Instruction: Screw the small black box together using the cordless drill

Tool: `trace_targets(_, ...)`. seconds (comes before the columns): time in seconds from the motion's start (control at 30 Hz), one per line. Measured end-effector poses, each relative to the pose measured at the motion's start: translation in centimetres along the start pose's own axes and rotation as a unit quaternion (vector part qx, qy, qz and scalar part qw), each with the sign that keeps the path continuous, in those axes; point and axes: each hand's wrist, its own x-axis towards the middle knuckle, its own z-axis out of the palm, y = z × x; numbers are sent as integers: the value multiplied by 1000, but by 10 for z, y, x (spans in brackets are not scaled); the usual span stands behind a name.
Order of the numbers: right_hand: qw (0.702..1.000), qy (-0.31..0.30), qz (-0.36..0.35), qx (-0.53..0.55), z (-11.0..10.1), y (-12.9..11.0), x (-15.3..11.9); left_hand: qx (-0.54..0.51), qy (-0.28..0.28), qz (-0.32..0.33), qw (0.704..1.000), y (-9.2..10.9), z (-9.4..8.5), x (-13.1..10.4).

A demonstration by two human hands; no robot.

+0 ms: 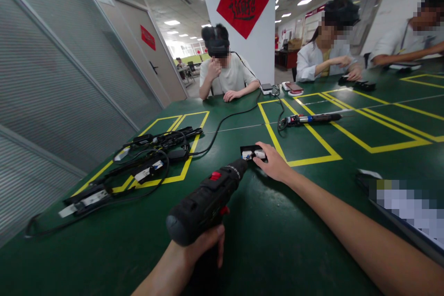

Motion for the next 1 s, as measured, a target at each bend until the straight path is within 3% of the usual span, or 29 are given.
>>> trace_targets(1.0, 999, 15, -7, 30, -1, 2, 0, -72, -3, -11, 997, -4, -1, -1)
